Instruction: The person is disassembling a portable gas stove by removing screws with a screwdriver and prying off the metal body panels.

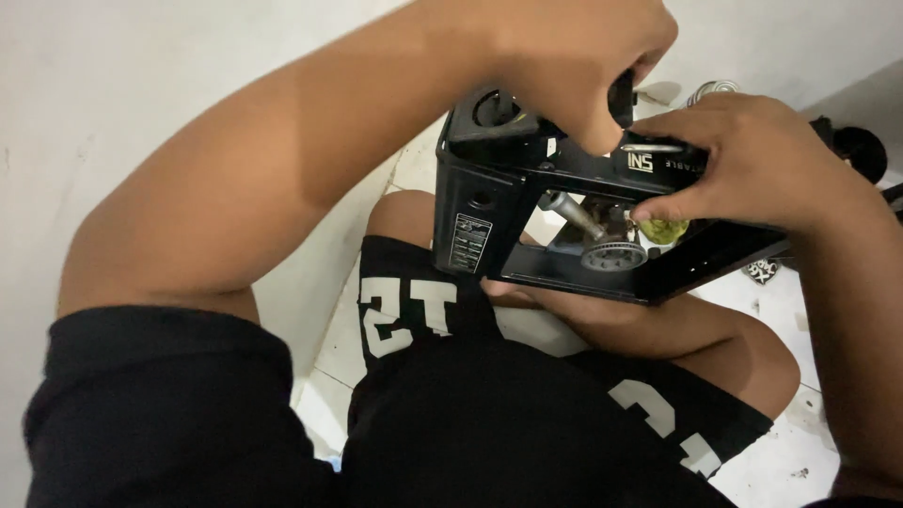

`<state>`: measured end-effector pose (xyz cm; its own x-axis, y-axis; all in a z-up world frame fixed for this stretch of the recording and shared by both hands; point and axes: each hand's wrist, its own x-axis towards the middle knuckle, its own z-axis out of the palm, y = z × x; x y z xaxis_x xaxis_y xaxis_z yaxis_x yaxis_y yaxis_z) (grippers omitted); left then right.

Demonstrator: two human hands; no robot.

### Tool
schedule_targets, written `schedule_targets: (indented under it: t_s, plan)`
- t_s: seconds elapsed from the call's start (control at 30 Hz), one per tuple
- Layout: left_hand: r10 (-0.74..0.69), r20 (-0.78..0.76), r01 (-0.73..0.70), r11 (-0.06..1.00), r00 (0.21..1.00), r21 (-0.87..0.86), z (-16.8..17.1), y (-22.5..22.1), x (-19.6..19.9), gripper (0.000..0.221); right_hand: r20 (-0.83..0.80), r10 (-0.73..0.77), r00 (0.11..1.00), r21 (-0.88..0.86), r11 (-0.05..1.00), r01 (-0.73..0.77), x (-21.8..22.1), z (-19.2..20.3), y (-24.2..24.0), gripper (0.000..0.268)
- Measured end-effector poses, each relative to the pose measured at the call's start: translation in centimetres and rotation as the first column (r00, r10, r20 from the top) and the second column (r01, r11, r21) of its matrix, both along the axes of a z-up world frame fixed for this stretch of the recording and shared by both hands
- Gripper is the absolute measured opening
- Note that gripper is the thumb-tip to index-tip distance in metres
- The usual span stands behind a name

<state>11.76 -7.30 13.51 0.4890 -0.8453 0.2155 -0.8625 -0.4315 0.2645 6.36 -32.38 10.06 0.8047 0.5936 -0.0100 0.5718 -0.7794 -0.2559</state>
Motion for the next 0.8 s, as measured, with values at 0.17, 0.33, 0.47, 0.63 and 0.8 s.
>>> schedule_targets:
  t_s: [0.17,0.33,0.47,0.63,0.8]
  plan:
    - [0.017,-0.066,-0.003,0.976,0.998,0.217,-0.3,-0.6,-0.5,0.052,0.102,0.09,0.991,-0.024,0.996,-0.088,0.4,-1.3,-0.8,0.086]
    - [-0.017,-0.094,0.028,0.992,0.995,0.122,-0.6,1.5,-0.7,0.054,0.1,0.051,0.994,-0.041,0.998,-0.048,1.0,-1.7,-0.9,0.087]
    - [0.066,-0.364,-0.081,0.996,0.929,-0.025,-0.2,4.4,-1.3,0.042,0.077,0.001,0.997,-0.064,0.998,0.004,1.0,-1.6,-0.9,0.086]
    - [-0.106,-0.6,-0.144,0.924,0.793,-0.354,-2.4,7.7,-1.4,0.043,0.077,-0.016,0.997,-0.104,0.994,0.024,1.1,-1.9,-1.0,0.093]
    - [-0.144,-0.596,-0.332,0.716,0.79,-0.614,-10.5,12.0,-0.9,0.04,0.258,0.127,0.958,-0.131,0.987,-0.095,1.9,-3.5,-3.0,0.095]
